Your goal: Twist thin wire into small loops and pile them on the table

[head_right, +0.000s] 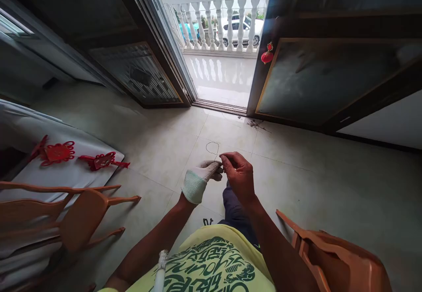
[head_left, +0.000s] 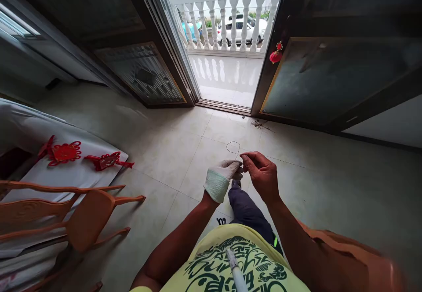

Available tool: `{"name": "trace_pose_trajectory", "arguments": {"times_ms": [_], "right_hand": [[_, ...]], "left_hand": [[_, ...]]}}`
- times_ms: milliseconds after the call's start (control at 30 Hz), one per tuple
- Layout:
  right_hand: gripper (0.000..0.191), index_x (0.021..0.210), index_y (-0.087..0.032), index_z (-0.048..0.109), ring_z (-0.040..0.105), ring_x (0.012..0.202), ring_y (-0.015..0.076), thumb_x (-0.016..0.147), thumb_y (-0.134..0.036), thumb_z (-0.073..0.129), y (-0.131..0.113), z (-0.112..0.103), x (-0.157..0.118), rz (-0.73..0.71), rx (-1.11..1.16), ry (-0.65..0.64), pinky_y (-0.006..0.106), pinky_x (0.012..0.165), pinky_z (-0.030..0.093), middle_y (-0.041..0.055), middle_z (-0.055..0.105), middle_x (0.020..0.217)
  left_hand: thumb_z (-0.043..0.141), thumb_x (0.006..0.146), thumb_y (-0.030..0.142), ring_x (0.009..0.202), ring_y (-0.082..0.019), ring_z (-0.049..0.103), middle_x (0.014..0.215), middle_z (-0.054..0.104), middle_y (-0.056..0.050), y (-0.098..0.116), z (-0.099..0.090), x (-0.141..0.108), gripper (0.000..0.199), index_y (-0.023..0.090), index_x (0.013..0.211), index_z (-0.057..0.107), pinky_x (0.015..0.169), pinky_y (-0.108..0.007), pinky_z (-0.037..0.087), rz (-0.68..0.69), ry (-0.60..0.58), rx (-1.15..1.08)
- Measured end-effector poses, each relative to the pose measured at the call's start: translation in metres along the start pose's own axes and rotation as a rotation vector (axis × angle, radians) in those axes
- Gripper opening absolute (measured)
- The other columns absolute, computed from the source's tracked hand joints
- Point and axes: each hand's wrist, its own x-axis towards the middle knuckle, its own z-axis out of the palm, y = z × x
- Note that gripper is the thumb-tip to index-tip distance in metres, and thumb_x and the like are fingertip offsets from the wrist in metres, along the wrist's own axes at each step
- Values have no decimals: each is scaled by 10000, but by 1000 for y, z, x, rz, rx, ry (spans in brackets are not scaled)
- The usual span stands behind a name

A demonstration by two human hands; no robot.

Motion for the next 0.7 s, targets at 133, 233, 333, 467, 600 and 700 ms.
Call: {"name": "trace_pose_trajectory", "arguments": {"times_ms": [133,233,333,467,600,700], "right_hand": [[175,946,-206,765,619,704,153,964,-368,701,-11,6,97,3,-8,-20,289,655,519,19,697,832],[183,951,-210,766,631,731,163,965,-379,697,-21,14,160,1,-28,-33,295,668,521,23,702,842],[202,956,-212,769,624,713,163,962,-400,695,-24,27,220,12,-33,-34,298,652,517,25,700,842],[205,977,-215,779,597,673,153,960,-400,694,-15,49,306,9,-26,-22,297,629,503,14,673,802],[195,972,-216,779,588,672,151,949,-397,709,-7,77,403,-4,-14,7,297,625,497,14,672,809],[194,952,-213,769,579,665,150,950,-398,713,-10,98,475,2,-36,34,293,624,492,8,657,777]], "left_hand": [[834,793,443,632,-148,682,776,758,-78,54,13,84,363,112,931,779,640,-282,564,-13,3,10],[837,791,425,624,-153,685,760,754,-78,93,20,136,352,107,930,778,638,-290,572,-26,23,-6],[836,796,419,621,-152,685,758,753,-78,127,22,187,342,107,922,778,633,-287,570,-25,27,-18],[819,821,405,639,-149,688,776,752,-77,169,18,267,316,112,933,782,649,-282,568,13,4,-24],[822,820,405,631,-146,678,768,747,-78,216,11,360,311,112,917,780,644,-282,558,7,-29,-25],[826,815,426,622,-144,667,758,744,-80,260,6,426,326,113,886,778,638,-279,548,8,-76,-7]]}}
